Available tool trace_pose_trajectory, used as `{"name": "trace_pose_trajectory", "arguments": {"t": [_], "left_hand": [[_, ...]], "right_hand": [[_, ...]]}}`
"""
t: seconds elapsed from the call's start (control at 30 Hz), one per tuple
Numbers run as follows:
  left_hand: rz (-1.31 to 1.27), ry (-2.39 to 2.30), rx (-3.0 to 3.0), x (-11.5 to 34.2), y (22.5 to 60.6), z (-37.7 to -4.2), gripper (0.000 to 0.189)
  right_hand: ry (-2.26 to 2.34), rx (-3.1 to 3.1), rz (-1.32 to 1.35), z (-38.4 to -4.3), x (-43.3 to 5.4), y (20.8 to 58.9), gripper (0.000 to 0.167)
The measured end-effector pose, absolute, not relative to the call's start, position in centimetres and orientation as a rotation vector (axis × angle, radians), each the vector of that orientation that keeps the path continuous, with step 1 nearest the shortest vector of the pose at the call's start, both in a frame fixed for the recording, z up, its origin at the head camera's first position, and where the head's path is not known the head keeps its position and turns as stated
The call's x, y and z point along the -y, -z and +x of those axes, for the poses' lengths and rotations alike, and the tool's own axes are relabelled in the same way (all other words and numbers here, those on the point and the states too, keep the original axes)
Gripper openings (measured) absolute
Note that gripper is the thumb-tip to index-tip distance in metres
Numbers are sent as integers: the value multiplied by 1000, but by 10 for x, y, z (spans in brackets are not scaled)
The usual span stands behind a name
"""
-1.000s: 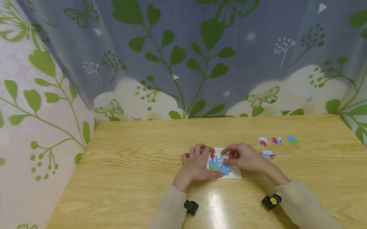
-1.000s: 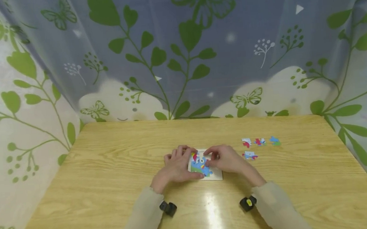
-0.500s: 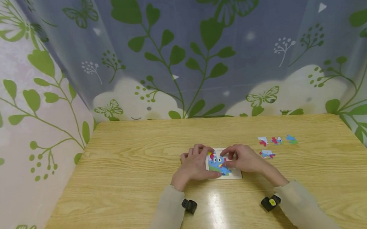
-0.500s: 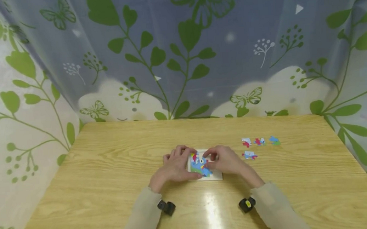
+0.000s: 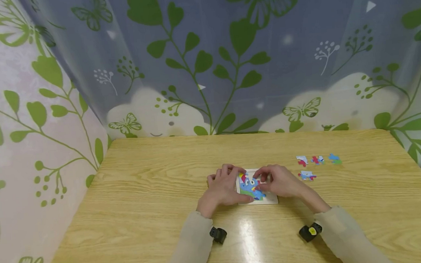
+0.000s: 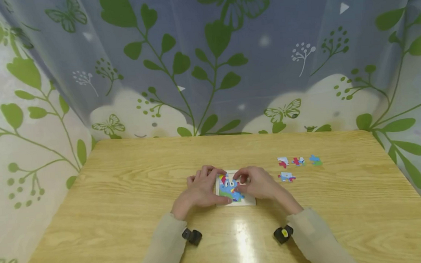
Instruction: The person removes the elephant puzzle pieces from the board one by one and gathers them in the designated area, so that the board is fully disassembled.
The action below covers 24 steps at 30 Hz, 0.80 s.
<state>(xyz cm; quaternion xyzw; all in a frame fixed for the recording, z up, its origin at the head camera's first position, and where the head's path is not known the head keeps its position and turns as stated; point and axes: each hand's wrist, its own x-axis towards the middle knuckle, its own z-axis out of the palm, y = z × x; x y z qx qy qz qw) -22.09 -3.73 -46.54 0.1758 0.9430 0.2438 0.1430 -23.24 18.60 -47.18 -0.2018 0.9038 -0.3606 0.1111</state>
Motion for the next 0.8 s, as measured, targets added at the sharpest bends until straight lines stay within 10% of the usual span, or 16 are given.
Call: {"name": "trace_pose_trajectory", "arguments": {"t": [0.8], "left_hand": [[529,-725,-2718,39,465,-221,44]], "right_hand": [[1078,-2651,-530,-232,-182,471,23]]}}
